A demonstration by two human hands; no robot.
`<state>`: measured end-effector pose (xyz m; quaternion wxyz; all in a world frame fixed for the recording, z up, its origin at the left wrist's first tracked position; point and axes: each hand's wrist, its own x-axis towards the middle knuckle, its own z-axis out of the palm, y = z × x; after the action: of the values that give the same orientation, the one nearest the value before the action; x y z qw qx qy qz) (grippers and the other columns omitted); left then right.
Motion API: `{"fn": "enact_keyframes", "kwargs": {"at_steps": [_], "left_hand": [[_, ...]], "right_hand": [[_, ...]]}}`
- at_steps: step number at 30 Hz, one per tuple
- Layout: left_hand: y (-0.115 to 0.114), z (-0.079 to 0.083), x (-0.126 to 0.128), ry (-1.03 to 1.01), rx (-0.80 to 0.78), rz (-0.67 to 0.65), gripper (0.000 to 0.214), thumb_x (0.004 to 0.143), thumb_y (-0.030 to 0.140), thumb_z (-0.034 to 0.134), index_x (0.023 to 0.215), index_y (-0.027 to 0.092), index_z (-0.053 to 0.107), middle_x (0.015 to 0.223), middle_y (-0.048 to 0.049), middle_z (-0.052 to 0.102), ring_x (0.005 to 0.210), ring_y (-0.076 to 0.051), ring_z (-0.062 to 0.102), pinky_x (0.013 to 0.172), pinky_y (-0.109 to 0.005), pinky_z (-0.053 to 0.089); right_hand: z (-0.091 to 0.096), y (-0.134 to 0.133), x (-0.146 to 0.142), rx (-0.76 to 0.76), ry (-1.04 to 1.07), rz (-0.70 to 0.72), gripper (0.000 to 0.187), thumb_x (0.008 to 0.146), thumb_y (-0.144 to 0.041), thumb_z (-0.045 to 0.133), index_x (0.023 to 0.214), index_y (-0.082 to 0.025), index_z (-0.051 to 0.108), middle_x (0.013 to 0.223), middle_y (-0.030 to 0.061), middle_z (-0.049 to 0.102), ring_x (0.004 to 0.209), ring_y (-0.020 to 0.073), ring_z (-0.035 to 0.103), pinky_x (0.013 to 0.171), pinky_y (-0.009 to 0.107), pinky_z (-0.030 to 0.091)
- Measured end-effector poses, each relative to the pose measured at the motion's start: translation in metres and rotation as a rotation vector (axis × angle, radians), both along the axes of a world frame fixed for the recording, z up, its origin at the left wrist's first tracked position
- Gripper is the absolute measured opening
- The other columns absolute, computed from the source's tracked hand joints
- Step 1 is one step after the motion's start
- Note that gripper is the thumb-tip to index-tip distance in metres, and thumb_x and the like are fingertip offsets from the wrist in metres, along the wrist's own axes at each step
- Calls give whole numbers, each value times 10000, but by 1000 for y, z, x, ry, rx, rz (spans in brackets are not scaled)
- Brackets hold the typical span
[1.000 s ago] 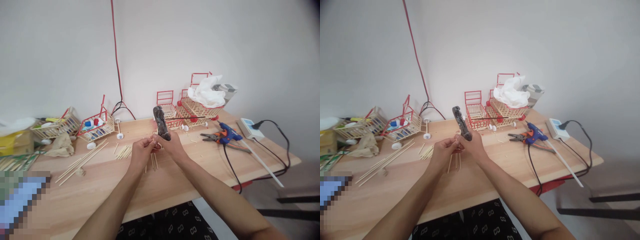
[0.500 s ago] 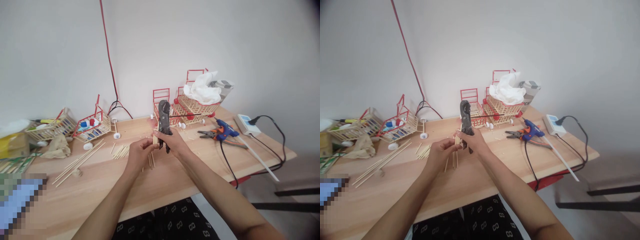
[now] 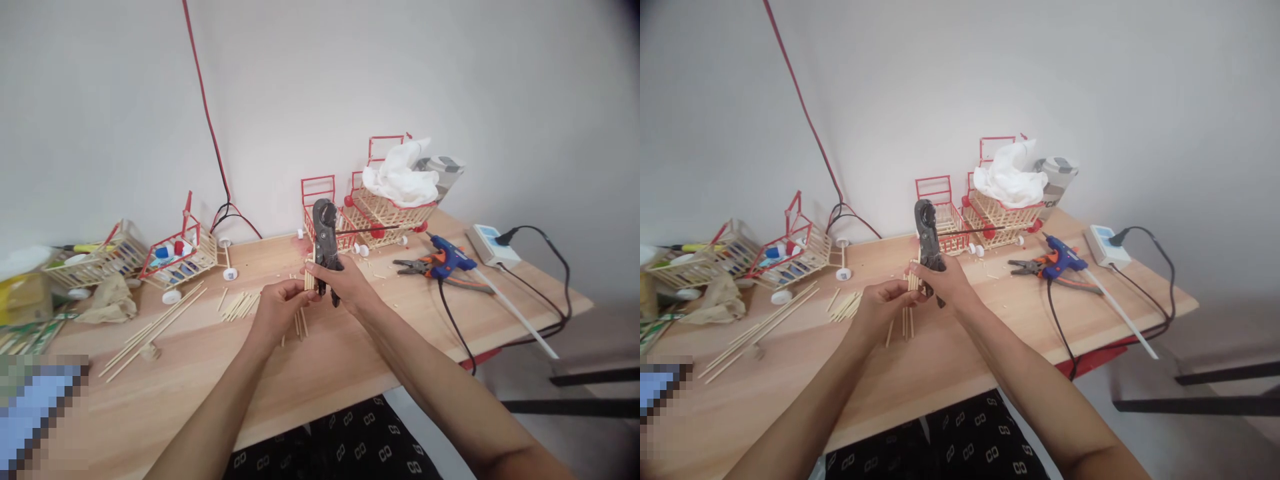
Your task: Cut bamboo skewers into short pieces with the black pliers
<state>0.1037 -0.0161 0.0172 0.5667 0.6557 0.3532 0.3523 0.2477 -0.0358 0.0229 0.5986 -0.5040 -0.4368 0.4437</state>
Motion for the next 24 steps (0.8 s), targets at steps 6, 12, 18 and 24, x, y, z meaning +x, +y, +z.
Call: {"fn": "enact_keyframes", "kwargs": {"at_steps": [6, 12, 18, 24], "left_hand": [[4, 1, -5, 36, -3, -56, 225, 740, 359, 641, 790, 154, 722, 785, -72, 724, 731, -187, 654, 647, -260, 500], [4, -3, -3, 13, -65, -7, 332, 751, 442, 621, 823, 133, 720, 800, -102, 729, 755, -208, 672, 663, -280, 519], [4, -5, -6, -50, -162, -62, 366, 766, 462, 605, 823, 115, 707, 764, -113, 727, 701, -197, 674, 675, -294, 530], [7, 4, -13, -6, -86, -170, 354, 779, 457, 590, 853, 129, 700, 827, -120, 723, 776, -217, 672, 697, -309, 535]], "right_hand": [[-2, 2, -1, -1, 8, -1, 298, 634, -419, 706, 657, -145, 594, 544, -19, 555, 466, 100, 483, 422, 214, 372], [-8, 4, -3, 21, -45, -15, 278, 654, -406, 689, 672, -156, 569, 562, -33, 532, 498, 100, 480, 451, 215, 381], [-6, 1, -7, 16, -75, -52, 266, 655, -391, 692, 660, -160, 560, 557, -38, 523, 488, 89, 469, 443, 205, 372], [-8, 3, -4, -20, 12, 43, 312, 648, -433, 696, 646, -148, 569, 526, -23, 533, 470, 102, 484, 431, 219, 373]]}}
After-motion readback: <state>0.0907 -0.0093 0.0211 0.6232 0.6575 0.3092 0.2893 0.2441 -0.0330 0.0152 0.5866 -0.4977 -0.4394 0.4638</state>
